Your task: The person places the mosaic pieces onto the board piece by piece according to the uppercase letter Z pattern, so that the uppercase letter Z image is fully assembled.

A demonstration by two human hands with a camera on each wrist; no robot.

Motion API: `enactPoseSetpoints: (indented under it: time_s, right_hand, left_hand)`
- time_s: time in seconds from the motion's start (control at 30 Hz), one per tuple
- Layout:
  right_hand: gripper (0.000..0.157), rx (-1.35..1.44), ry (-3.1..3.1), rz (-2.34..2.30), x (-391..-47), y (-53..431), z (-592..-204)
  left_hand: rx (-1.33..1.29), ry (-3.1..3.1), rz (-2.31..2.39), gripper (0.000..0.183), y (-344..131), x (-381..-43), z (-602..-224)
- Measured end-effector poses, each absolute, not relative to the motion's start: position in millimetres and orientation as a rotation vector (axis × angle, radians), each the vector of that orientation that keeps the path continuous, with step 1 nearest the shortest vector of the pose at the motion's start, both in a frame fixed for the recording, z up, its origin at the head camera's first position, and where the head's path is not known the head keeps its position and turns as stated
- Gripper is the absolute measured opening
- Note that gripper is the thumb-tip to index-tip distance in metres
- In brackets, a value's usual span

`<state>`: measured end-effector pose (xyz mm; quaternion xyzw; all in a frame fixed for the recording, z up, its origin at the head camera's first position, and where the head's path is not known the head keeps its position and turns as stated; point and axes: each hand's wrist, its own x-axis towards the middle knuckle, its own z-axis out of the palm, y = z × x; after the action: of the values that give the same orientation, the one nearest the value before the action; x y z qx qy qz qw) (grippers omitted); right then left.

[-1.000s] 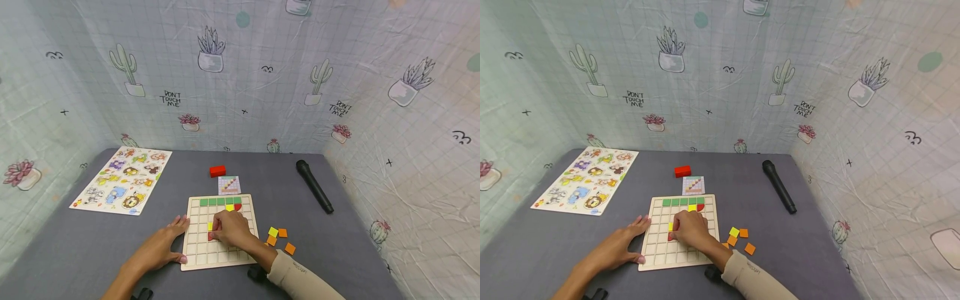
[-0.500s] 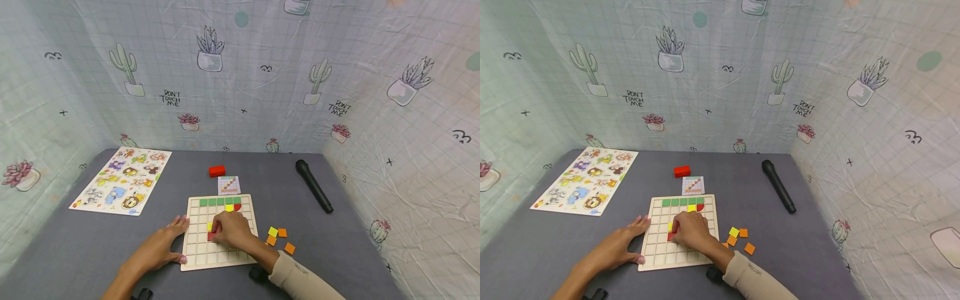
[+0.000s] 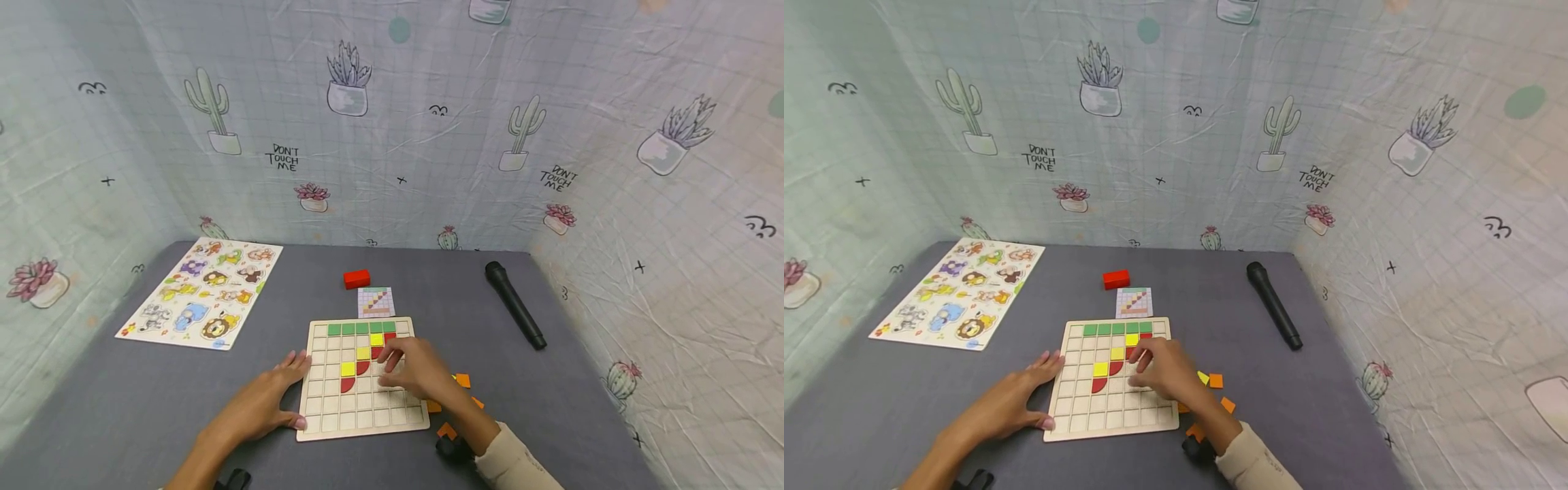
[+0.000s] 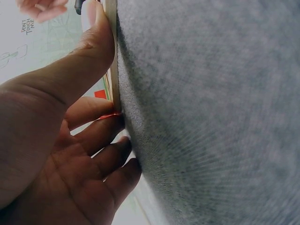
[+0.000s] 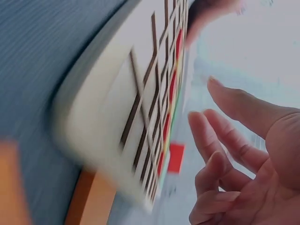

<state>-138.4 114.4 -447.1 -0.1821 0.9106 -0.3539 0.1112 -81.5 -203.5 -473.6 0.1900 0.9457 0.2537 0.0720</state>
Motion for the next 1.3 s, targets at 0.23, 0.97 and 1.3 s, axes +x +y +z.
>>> enactPoseSetpoints:
  time_s: [0.23,0.97,1.3]
  right_hand:
    - [0.029,-0.373,2.713,-1.086,-139.0,165.1,-450.2]
    - [0.023,-0.31,2.853,-0.777,-136.4,199.2,-458.2]
    - [0.029,-0.246,2.854,-0.759,-136.0,199.4,-462.7]
  left_hand:
    - [0.564,2.833,0.762,0.11,-203.0,-83.0,-472.0]
    - [0.527,2.837,0.772,0.11,-200.2,-81.6,-470.8]
    - [0.534,2.833,0.764,0.11,-201.6,-81.1,-471.9]
